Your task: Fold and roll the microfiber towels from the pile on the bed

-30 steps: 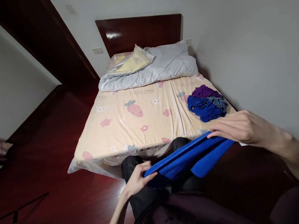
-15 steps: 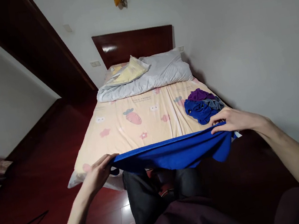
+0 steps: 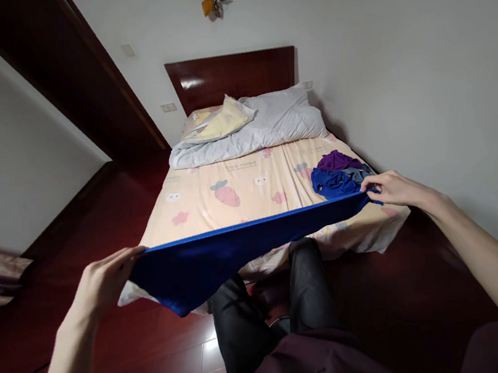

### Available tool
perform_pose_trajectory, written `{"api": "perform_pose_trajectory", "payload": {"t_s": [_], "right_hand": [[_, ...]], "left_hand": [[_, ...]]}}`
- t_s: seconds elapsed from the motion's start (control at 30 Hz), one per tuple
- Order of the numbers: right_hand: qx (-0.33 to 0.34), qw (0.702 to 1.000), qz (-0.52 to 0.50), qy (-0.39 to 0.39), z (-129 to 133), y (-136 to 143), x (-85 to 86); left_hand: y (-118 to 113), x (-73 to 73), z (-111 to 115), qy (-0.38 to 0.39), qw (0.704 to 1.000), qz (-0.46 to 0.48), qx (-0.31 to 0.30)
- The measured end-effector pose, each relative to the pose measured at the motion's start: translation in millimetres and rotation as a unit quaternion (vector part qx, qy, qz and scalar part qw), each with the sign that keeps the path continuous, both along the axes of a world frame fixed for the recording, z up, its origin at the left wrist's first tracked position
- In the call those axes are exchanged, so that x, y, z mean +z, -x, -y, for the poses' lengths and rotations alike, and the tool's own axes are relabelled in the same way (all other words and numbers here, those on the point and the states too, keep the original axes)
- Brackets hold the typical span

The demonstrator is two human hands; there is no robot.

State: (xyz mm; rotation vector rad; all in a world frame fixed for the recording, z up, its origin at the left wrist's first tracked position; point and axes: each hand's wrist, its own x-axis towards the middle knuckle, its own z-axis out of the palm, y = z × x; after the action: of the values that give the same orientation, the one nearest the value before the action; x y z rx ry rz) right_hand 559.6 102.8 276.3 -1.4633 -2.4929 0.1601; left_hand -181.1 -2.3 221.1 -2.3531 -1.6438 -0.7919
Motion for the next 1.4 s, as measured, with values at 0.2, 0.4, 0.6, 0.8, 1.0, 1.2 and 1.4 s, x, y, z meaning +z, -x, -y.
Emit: {"api": "perform_pose_trajectory", "payload": {"t_s": [0.2,0.4,0.6,0.8,1.0,1.2,1.4], "right_hand": [[-0.010,0.993,-0.032,-0.112,-38,6,-14.0],[-0.058,0.985,-0.145,-0.076,-43,21,-22.2],[-0.095,0.951,-0.266,0.123,-20,24,-26.3],[-0.087,0.914,-0.253,0.306,6,19,-22.1],[-0.030,0.904,-0.150,0.399,3,20,-29.5],[-0.026,0.955,-0.020,0.296,-50,40,-71.4],[-0.099,0.977,0.053,0.182,-120,71,-93.9]], "left_hand": [[10,20.6,-54,0.020,0.997,-0.076,0.013],[16,27.4,-76,-0.010,0.996,0.013,0.087],[41,12.7,-49,0.084,0.982,0.083,0.146],[68,10.6,-7,0.134,0.967,0.120,0.182],[87,5.6,1,0.159,0.963,0.103,0.191],[81,-12.9,-42,0.260,0.946,0.107,0.161],[75,-20.7,-120,0.313,0.930,0.062,0.183]]}}
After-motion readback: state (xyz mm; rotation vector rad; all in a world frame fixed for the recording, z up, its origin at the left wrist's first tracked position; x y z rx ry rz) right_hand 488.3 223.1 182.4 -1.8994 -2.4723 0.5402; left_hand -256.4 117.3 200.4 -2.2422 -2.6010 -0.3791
